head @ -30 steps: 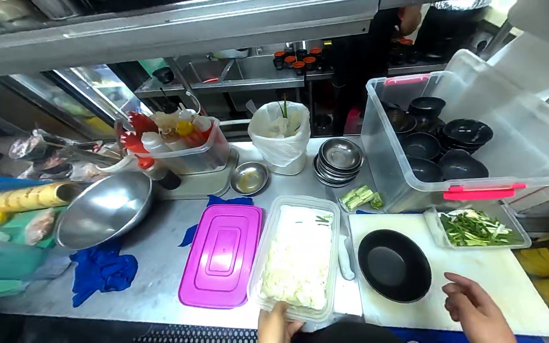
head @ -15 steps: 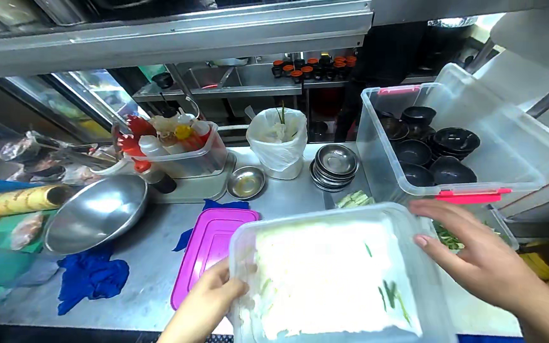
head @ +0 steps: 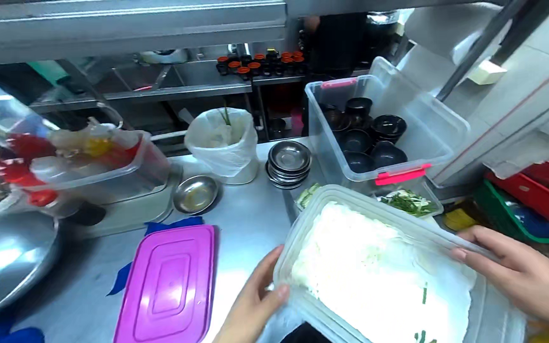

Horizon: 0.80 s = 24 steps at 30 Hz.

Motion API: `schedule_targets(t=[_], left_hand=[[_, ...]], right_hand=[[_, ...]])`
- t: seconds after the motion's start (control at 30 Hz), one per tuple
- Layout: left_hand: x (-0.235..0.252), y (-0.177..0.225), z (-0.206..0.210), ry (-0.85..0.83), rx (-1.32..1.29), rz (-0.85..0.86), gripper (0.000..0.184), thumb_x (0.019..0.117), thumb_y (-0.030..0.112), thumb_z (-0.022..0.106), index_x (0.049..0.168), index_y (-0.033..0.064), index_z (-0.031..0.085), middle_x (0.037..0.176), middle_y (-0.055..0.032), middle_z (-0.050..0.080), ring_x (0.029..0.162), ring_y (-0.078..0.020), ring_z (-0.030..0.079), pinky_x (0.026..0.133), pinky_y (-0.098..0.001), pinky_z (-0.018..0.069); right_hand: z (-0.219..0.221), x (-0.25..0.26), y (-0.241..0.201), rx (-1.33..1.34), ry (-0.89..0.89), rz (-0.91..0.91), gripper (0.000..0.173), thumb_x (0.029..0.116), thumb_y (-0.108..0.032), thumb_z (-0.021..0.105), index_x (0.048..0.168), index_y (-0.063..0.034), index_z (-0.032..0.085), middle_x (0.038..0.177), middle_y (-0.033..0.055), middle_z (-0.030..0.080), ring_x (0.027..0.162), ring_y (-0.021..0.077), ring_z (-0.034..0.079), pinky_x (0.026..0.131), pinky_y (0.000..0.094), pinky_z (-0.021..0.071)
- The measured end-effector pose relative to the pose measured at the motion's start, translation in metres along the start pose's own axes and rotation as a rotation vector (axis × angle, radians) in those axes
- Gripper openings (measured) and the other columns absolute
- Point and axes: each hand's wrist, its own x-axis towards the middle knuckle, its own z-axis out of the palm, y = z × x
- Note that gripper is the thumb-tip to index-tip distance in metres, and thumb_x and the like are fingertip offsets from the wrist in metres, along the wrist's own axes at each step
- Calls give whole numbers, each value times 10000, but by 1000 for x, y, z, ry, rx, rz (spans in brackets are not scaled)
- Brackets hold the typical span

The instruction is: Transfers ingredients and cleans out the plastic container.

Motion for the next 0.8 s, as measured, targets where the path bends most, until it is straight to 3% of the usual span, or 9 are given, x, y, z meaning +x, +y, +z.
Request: schedule_targets(t=[0.07,0.17,0.27,0.37,0.53,0.6,0.7,0.8], left_hand=[[-4,-24,35,-17,-140,-73,1015,881,545,736,1579,16,221,1410,-114,587,1148,-240,673,893,-447,616],[11,-47,88,-151,-278,-242,1091,928,447,715,1604,73,-55,1452,-135,558,1135,-257,692,882,-458,627],[22,-41,108,-259,-245,-200,1137,920,295,757,1607,88,-125,1493,-152,508,1069,-221,715,884,-406,634],[12,-28,115,-311,-215,-159,1093,906,150,768,1590,34,-76,1377,-150,584,996,-199,733,892,-396,637],[22,-33,122,-416,-97,-459,917,909,180,685,1582,105,68,1117,-95,693,954,-181,726,801,-375,631],[20,-31,124,-450,-108,-456,912,919,162,678,1584,108,58,1143,-91,696,980,-169,720,821,-362,620],[9,-25,123,-457,-101,-341,873,926,121,682,1573,70,97,1237,-82,678,1006,-151,727,883,-359,627],[9,-23,122,-489,-4,-339,884,933,151,663,1584,73,71,1226,-79,674,995,-132,723,863,-345,627]], right_hand=[[4,-24,18,80,83,153,267,967,-355,616,1107,-137,680,946,39,690,823,147,666,717,409,576],[22,-44,37,144,179,310,225,943,-306,619,1089,-148,683,933,34,700,818,158,687,703,402,594],[19,-64,25,130,287,313,230,957,-273,621,1109,-107,671,929,37,693,798,131,676,687,355,591],[7,-87,5,93,311,233,240,1000,-207,613,1137,-11,624,938,74,665,796,108,643,696,306,570],[23,-106,16,44,226,418,256,985,-229,606,1161,-48,645,946,99,688,812,176,669,718,420,579],[19,-117,8,60,239,424,233,988,-172,615,1151,-7,638,934,108,681,802,164,661,717,386,577],[10,-137,-13,118,326,325,180,975,-88,626,1101,38,607,893,39,661,766,51,635,690,250,570],[12,-141,-20,126,343,338,173,982,-97,630,1099,25,597,886,18,660,760,41,633,689,241,567]])
